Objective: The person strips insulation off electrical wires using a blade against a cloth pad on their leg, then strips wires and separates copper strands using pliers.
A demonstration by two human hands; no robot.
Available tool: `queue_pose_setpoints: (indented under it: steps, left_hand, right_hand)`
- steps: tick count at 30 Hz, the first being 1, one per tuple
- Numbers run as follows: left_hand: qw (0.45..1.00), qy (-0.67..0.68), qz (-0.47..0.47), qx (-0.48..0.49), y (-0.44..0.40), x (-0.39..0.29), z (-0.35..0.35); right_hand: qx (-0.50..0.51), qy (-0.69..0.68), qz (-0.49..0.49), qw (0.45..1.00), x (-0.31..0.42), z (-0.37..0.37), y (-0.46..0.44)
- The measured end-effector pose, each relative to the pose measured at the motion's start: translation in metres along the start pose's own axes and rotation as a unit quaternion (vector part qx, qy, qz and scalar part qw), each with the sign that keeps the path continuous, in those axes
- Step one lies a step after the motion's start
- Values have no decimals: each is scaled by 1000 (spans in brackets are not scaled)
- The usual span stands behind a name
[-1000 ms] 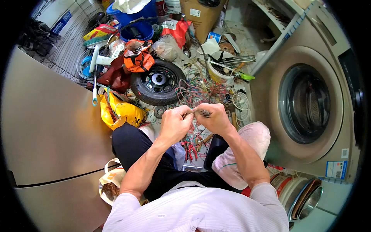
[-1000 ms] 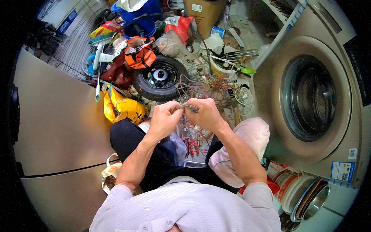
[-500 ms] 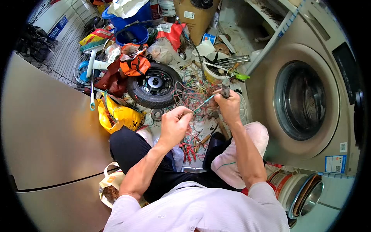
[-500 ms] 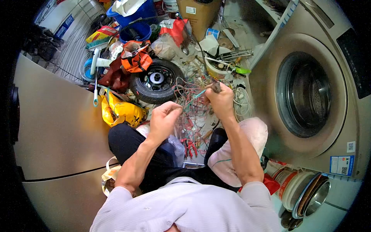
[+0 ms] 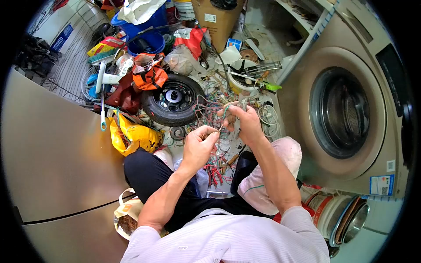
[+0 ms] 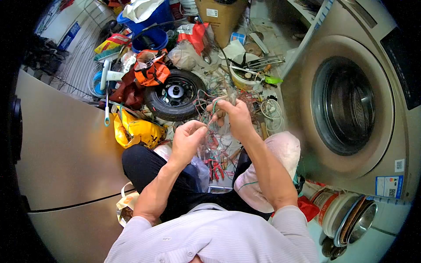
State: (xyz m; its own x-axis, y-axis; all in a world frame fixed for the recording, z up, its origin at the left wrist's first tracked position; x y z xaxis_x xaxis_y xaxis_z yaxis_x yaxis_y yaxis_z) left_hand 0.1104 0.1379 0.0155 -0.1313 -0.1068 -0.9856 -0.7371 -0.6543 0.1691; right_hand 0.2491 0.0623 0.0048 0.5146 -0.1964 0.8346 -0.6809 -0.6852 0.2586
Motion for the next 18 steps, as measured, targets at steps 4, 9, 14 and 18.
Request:
queue_pose_setpoints:
  steps: [4, 9, 14, 18]
  left_hand:
    - [1000, 2, -5, -6, 1, -2, 2]
    - [1000, -8, 29, -3, 5, -10, -1]
    - [1000, 9, 0, -3, 4, -5, -4]
    - [998, 22, -55, -15, 5, 2, -13]
  right_hand:
    - [20, 107, 40, 993, 4, -8, 8]
    - [18, 214, 183, 959, 19, -22, 19]
    - [-1, 242, 122, 963, 15, -16, 17]
    - [18, 337, 226, 914, 19, -22, 15]
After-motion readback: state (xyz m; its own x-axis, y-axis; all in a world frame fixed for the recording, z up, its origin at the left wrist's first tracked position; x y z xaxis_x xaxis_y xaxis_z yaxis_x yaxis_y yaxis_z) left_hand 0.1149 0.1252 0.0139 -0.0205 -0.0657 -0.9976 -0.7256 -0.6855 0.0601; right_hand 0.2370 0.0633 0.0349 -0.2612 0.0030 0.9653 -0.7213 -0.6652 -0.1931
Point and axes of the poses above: each hand's wrist, its own y-axis away from the middle knuckle, its own z-axis out of the back of the hand, x = y × z, the point moved 10 cm from there along -y, towards the middle knuckle, and after that the axes turned 7 degrees about -x, right-handed, at the moved point
